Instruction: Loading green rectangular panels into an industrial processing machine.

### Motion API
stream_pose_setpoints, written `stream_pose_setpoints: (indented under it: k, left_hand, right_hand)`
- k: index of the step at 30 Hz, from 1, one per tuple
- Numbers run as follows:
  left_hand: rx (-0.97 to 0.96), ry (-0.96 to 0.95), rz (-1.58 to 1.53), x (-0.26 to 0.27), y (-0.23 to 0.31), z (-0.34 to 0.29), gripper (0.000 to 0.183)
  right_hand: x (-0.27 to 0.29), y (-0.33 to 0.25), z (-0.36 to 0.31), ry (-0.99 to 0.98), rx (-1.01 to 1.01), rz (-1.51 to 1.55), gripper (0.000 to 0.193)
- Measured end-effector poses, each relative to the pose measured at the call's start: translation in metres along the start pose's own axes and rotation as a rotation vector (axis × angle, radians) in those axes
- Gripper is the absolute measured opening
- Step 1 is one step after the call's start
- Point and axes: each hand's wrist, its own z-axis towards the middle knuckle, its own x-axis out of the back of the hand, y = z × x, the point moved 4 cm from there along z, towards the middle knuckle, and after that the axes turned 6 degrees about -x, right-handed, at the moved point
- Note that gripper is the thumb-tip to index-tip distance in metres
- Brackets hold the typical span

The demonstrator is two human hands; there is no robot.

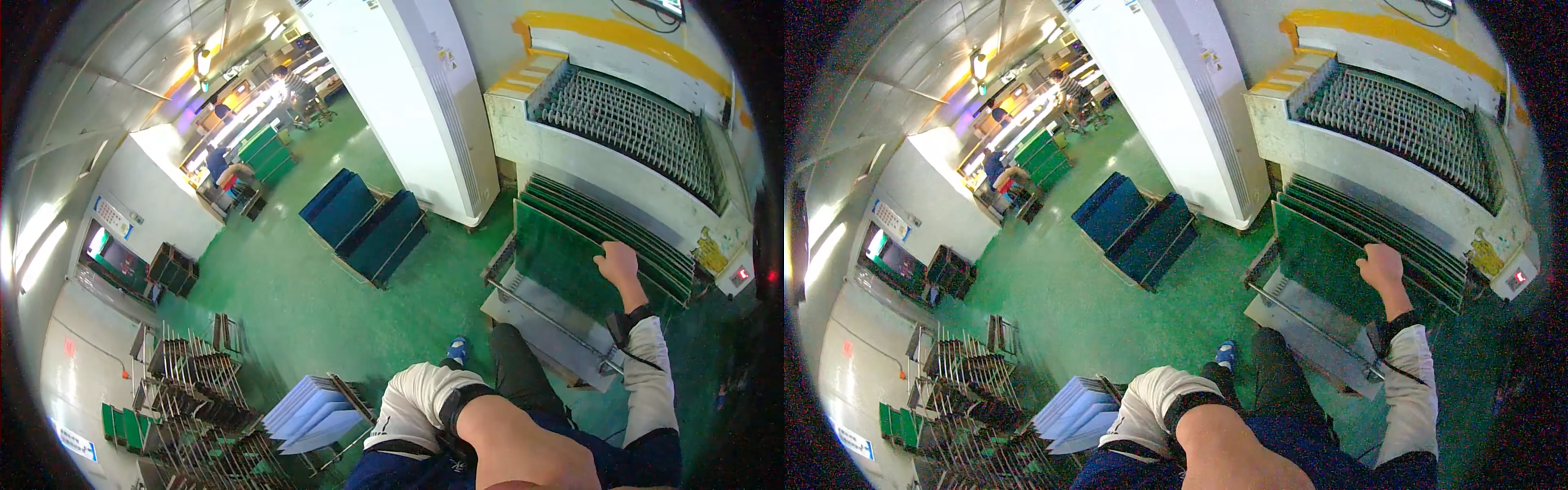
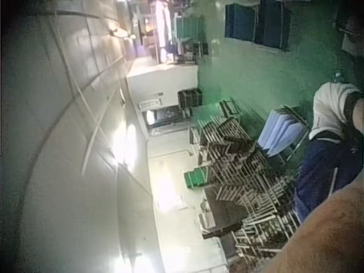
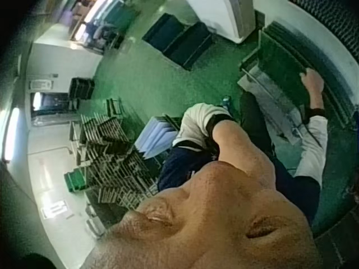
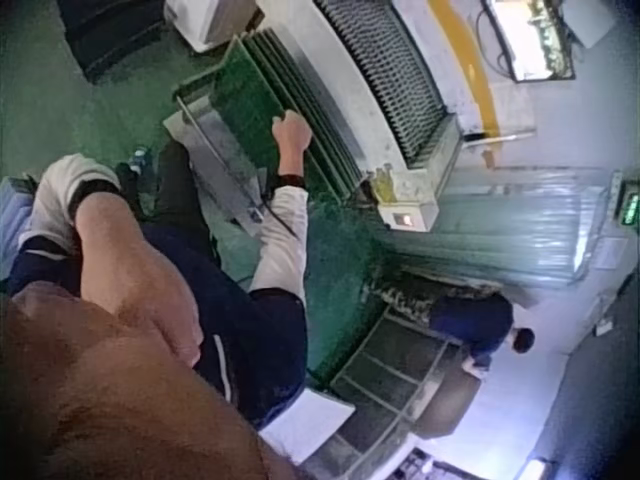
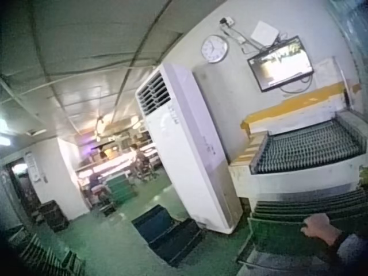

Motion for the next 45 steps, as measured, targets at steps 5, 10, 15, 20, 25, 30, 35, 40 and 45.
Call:
stream_pose_setpoints:
  k: [5, 10, 15, 20, 25, 30, 35, 40, 45]
  left_hand:
    - [-0.024, -0.004, 0.033, 0.0, 0.003, 0.002, 0.023]
    - [-0.041, 0.001, 0.076, 0.001, 0.007, 0.001, 0.021]
    - [-0.057, 0.007, 0.102, 0.003, 0.013, 0.001, 0.02]
    - [-0.092, 0.039, 0.139, 0.002, 0.02, 0.001, 0.019]
    - [-0.143, 0.107, 0.174, 0.002, 0.02, -0.004, 0.02]
    - [-0.1, 0.047, 0.154, 0.007, 0.022, -0.002, 0.021]
    - [-0.094, 0.034, 0.194, 0.005, 0.018, 0.001, 0.02]
    - [-0.112, 0.013, 0.22, 0.003, 0.017, 0.003, 0.02]
    - [-0.134, 0.002, 0.244, 0.005, 0.019, 0.005, 0.019]
  right_hand:
    - [-0.011, 0.013, 0.006, 0.101, 0.047, 0.03, 0.032]
    - [-0.004, 0.003, 0.003, 0.032, 0.032, -0.002, 0.032]
    - [-0.004, 0.004, 0.003, 0.041, 0.031, 0.023, 0.034]
    - [-0.003, 0.003, 0.002, 0.002, 0.008, 0.017, 0.036]
    - [-0.005, 0.004, 0.002, 0.038, 0.028, -0.003, 0.035]
    - [-0.008, 0.007, 0.003, 0.095, 0.049, 0.031, 0.031]
    - [-0.006, 0.003, 0.001, 0.068, 0.036, 0.009, 0.032]
    - [-0.007, 0.006, 0.001, 0.052, 0.028, 0.002, 0.033]
    - [-0.005, 0.004, 0.0, 0.092, 0.038, -0.01, 0.029]
